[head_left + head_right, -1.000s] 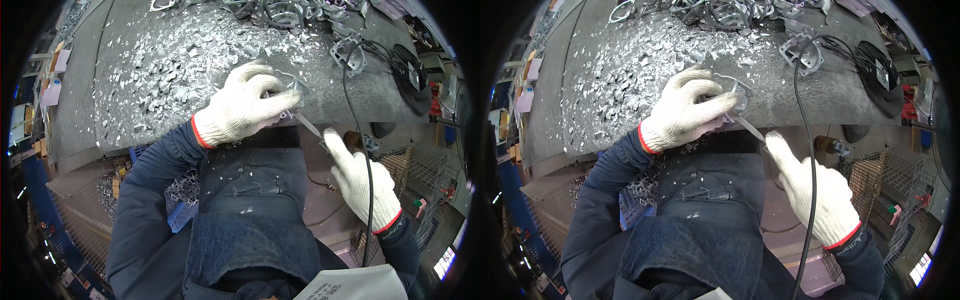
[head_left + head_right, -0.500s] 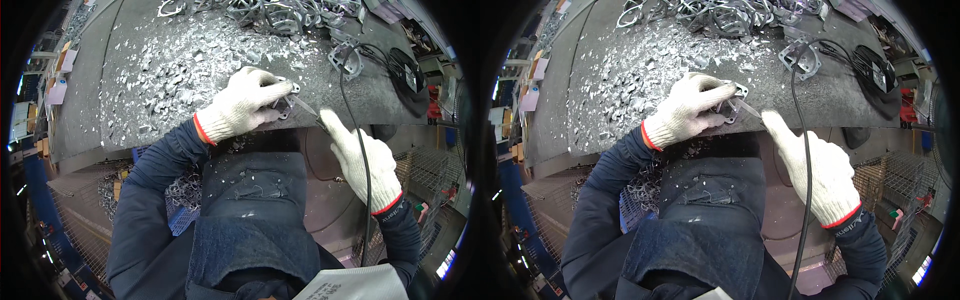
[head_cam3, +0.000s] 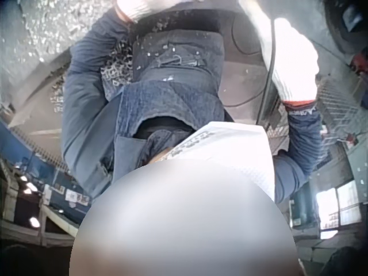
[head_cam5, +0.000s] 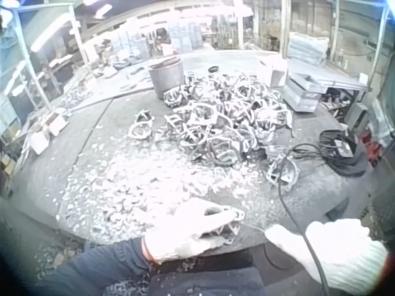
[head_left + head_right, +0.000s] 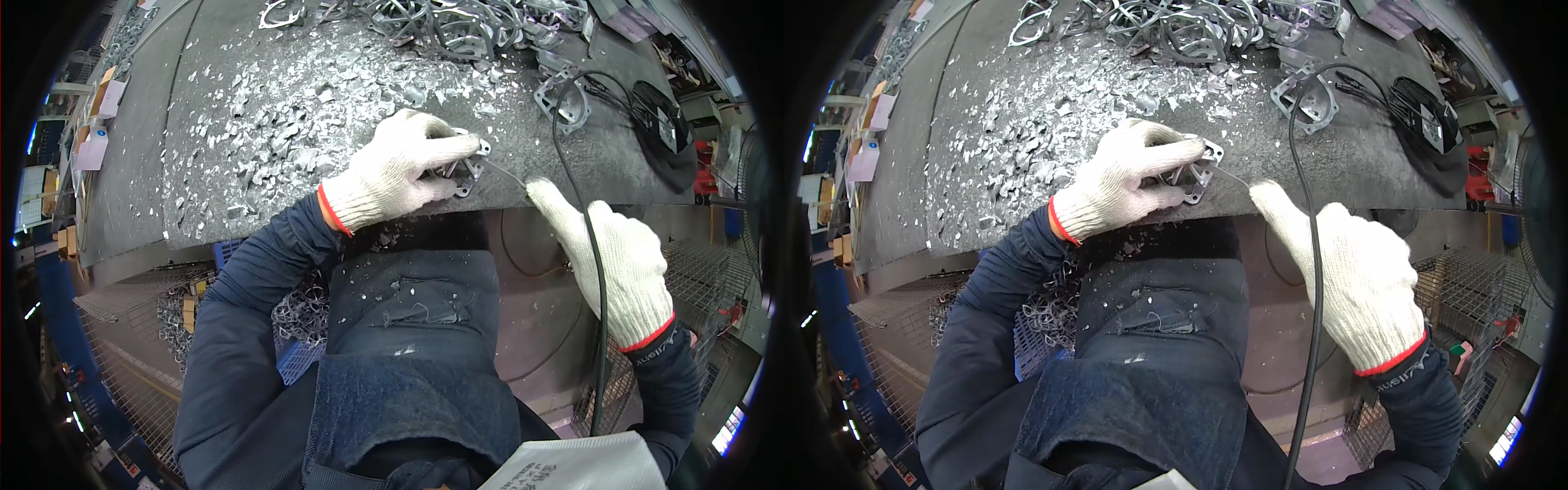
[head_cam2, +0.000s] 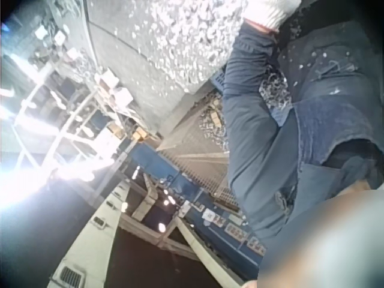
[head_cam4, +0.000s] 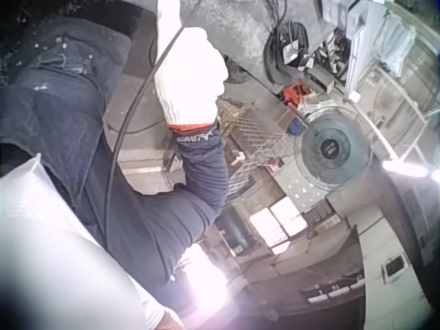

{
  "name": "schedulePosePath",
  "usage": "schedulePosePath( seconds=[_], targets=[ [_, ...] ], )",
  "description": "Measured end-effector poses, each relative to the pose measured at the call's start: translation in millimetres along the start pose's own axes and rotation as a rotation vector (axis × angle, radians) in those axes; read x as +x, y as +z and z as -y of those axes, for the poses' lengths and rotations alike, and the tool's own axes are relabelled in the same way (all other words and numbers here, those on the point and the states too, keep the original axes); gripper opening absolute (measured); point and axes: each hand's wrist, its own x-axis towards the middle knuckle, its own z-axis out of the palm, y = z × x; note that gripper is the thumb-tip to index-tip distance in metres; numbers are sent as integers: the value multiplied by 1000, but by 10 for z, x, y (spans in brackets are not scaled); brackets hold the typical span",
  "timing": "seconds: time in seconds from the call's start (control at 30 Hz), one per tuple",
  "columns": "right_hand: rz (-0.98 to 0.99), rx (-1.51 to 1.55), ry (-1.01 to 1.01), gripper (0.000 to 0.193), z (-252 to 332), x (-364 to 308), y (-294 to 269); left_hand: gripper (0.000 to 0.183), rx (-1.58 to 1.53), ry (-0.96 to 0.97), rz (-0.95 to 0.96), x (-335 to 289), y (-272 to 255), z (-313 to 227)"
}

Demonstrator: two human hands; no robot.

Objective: The person files the edges of a metal component by hand using a handheld metal file.

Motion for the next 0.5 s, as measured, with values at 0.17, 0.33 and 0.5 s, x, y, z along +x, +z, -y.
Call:
schedulePosePath(
  seconds=[0.17, 0.33, 0.5],
  targets=[
    [-129, -70, -49, 84, 47, -15, -142, 72, 29, 12, -2, 10, 16, 14],
    [-114, -75, -33, 75, -5, 82, -201, 74, 10, 20, 6, 13, 0, 32],
    [-21, 241, 42, 76, -61, -2, -74, 77, -14, 2, 8, 35, -36, 26]
  ],
)
